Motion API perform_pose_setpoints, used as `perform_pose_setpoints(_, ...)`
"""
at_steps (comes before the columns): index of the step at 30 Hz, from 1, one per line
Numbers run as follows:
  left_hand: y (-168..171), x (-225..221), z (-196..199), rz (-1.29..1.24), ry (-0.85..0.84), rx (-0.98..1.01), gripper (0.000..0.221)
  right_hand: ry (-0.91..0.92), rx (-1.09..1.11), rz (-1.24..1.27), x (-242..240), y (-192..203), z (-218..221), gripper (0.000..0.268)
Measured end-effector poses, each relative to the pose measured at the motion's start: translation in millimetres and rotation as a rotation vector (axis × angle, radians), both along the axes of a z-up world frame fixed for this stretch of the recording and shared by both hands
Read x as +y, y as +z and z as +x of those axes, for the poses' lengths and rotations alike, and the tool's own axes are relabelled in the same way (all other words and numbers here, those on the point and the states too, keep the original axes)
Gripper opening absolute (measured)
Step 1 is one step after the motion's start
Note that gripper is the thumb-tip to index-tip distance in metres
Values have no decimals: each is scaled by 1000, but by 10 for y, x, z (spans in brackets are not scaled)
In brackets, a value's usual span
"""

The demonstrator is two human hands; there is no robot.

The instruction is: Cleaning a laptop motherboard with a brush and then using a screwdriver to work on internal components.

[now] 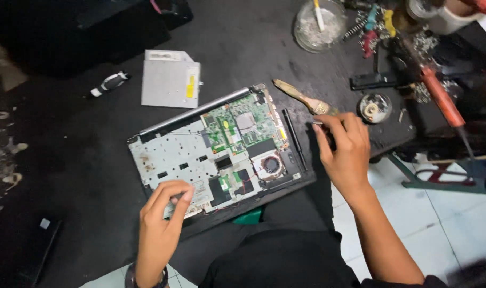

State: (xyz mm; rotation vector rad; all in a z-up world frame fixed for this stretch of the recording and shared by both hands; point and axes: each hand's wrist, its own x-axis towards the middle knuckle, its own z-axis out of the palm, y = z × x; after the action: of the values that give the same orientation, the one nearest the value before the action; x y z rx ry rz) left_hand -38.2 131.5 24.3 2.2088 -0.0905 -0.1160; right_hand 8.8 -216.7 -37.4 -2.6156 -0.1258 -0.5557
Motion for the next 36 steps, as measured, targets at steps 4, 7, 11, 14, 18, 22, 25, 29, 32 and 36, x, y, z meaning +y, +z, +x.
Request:
perform_pose_setpoints(4,132,14,489,64,-34,-106,12,1,33,-148,-49,-27,15,16)
perform_pose_setpoints(7,120,24,941,89,-10,-215,14,-37,23,-165,-62,-59,18,12)
perform_pose_setpoints(11,-32,78,1446,252,-47,-296,13,-45,55,-123,-100,-33,33,11)
perform_pose_setpoints(14,-183,122,1658,325,-61,-282,18,-46,57,-111,-159,-88,45,10)
perform_pose_setpoints(18,-289,124,1742,430,-70,-242,12,-26,16,-89,-225,-202,75,7)
perform_pose_setpoints(22,-354,117,1753,465,-81,-264,8,-25,30,-21,-196,-102,70,6)
perform_pose_setpoints(25,-371,144,1785,472,-82,-295,11,-52,13,0,-256,-17,61,8)
perform_pose_setpoints(29,-419,213,1810,485,-91,-286,7,-130,-60,74,-369,70,0,7)
perform_pose_setpoints(32,-437,219,1807,517,-103,-288,7,-127,-39,54,-355,44,-47,7)
perform_pose_setpoints(36,-456,207,1819,560,-109,-289,7,-72,16,93,-177,-6,-82,5)
